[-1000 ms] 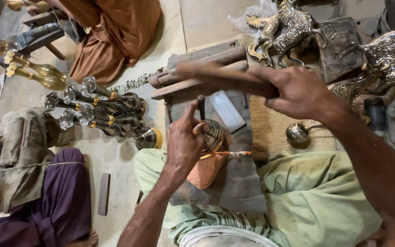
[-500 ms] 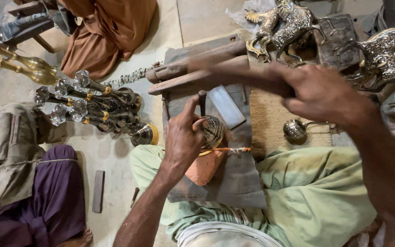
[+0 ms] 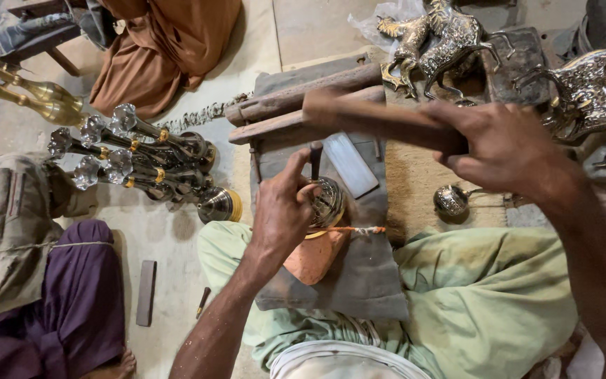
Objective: The person sits cross-legged on the floor and shapes a brass bell-like object, holding a punch against the metal and striking it with a wooden mallet. They periodically rotate and reposition the piece on a sandbag and continue hammering around its surface.
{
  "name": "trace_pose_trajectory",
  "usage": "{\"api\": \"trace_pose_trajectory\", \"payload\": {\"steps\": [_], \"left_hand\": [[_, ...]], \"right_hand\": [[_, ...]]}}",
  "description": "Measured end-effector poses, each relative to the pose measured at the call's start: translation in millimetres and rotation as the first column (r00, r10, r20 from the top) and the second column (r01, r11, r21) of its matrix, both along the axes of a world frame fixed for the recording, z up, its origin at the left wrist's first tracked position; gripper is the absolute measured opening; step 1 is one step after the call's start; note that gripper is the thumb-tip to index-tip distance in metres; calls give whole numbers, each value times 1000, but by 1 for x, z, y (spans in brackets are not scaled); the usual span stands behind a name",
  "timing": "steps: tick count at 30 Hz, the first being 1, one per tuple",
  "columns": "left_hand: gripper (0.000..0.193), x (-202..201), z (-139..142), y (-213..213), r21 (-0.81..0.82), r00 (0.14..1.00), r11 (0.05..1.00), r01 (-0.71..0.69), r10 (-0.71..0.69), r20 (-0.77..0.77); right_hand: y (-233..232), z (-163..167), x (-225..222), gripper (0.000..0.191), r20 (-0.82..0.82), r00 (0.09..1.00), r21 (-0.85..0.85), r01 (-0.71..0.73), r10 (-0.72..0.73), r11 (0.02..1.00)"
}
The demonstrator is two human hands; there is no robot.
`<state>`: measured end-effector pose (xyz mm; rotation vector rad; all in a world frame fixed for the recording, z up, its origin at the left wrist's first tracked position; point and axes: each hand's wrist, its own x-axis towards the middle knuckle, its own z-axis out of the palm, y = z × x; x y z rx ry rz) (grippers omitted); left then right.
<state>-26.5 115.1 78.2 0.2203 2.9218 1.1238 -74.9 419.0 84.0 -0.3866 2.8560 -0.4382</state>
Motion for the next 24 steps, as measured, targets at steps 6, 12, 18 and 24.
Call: {"api": "trace_pose_trajectory", "payload": {"steps": [6,12,18,24], "left_hand": [[54,-2,0,-3,-27,1000,1000,13,-13,-11],[53,-2,1,-7,-13,999,999,35,-36,-29],[52,-4,0,-12,55,998,997,62,-61,-8],[56,-3,2,-18,65,996,994,90,-88,-30]], "right_hand": [[3,2,3,57,3,1000,1,4,-4,1000],[0,5,6,63,0,1000,-64,-3,3,998],[-1,3,7,49,74,997,118,11,-20,993],[-4,-3,8,58,24,1000,52,1,-3,999]]}}
